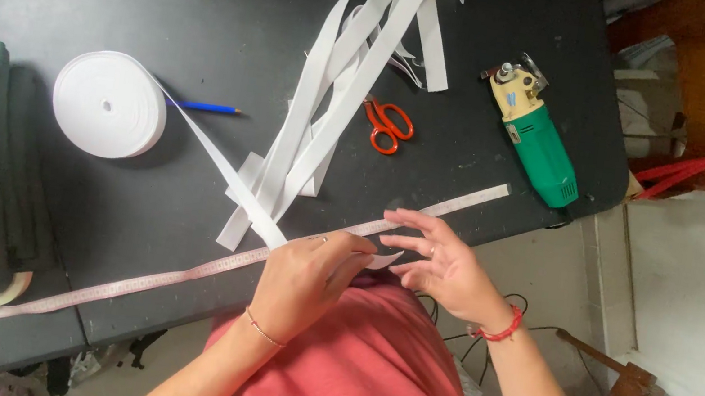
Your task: Measuring and cutting elastic strips, organizing fabric pieces, and recording notes in a notebook.
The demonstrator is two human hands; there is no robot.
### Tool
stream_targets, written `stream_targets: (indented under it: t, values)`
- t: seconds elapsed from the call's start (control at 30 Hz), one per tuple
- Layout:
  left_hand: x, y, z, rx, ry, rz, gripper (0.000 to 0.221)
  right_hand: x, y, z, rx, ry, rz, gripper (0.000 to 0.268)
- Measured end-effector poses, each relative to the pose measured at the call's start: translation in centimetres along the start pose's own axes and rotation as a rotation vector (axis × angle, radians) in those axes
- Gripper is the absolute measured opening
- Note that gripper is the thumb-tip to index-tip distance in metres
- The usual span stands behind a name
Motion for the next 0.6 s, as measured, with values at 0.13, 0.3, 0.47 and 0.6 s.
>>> stream_targets:
  t: [0.13, 0.3, 0.47, 0.6]
  values:
    - [-0.9, -0.7, -0.6, 0.037, -0.041, -0.004, 0.003, -0.6, 0.7, -2.4, -0.091, 0.024, -0.061, 0.034]
    - [0.7, -1.5, 2.0, -0.183, 0.058, 0.194, 0.009, -0.6, 5.9, -4.1, 0.015, -0.01, -0.512, 0.009]
    - [4.3, -0.5, 6.3, -0.373, 0.097, 0.312, 0.008, -1.0, 12.1, -6.9, 0.134, -0.082, -0.781, 0.013]
    - [7.0, 0.9, 9.4, -0.619, 0.063, 0.248, 0.011, -1.2, 16.3, -9.1, 0.209, -0.061, -0.971, 0.011]
Point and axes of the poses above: each hand's wrist, its own x-axis away from the middle knuckle, its own y-axis out of the back of the hand, z = x × y, the point moved 4 cm from there along -x, towards the middle knuckle, and after that the axes turned 14 degrees about -y, right-handed, at the moved point
